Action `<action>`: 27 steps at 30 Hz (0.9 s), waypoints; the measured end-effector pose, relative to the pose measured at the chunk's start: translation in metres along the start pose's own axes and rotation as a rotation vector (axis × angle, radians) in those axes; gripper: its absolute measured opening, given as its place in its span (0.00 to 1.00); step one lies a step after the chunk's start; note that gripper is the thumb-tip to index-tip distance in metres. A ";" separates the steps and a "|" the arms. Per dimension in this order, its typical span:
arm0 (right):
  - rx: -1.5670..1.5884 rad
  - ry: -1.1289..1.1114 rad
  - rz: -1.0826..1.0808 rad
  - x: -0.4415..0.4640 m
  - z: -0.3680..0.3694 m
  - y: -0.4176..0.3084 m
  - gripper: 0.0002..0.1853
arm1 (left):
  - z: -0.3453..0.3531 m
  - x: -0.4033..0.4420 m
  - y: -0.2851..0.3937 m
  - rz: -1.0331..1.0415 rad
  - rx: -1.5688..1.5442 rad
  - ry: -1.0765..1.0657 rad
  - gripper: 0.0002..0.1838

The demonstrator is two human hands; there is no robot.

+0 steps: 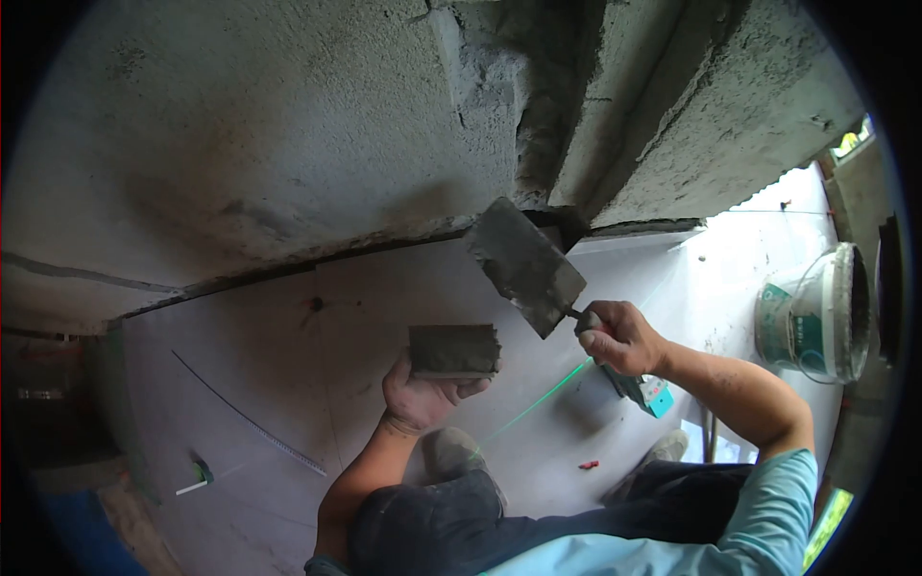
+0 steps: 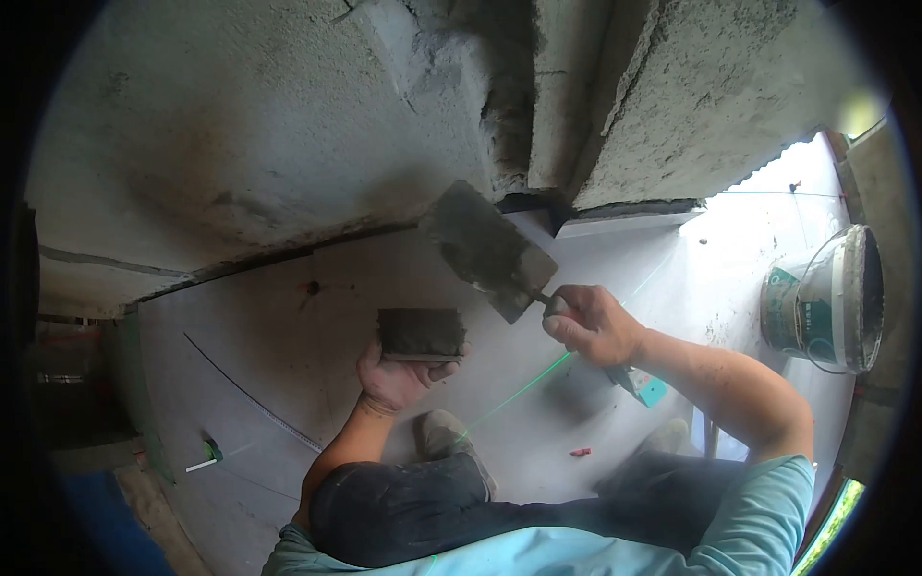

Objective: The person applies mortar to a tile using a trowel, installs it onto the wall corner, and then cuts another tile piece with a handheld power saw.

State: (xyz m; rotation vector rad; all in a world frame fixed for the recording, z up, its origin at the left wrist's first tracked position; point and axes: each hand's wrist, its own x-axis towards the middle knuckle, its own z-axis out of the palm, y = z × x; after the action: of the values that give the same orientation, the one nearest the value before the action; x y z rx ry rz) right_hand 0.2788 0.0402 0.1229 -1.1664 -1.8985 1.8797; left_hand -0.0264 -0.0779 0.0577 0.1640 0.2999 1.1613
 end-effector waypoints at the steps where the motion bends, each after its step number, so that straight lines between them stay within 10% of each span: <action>1: -0.011 0.059 -0.010 -0.003 0.003 0.007 0.15 | -0.002 -0.001 0.001 -0.007 -0.032 0.051 0.42; 27: -0.094 0.136 -0.097 -0.005 0.049 0.052 0.14 | -0.001 0.019 -0.011 0.237 -0.172 0.138 0.30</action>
State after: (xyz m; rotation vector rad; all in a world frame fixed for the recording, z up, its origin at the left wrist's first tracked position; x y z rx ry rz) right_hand 0.2690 -0.0069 0.0697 -1.1746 -1.9493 1.6346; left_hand -0.0100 -0.0650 0.0507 -0.0339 0.3064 1.4302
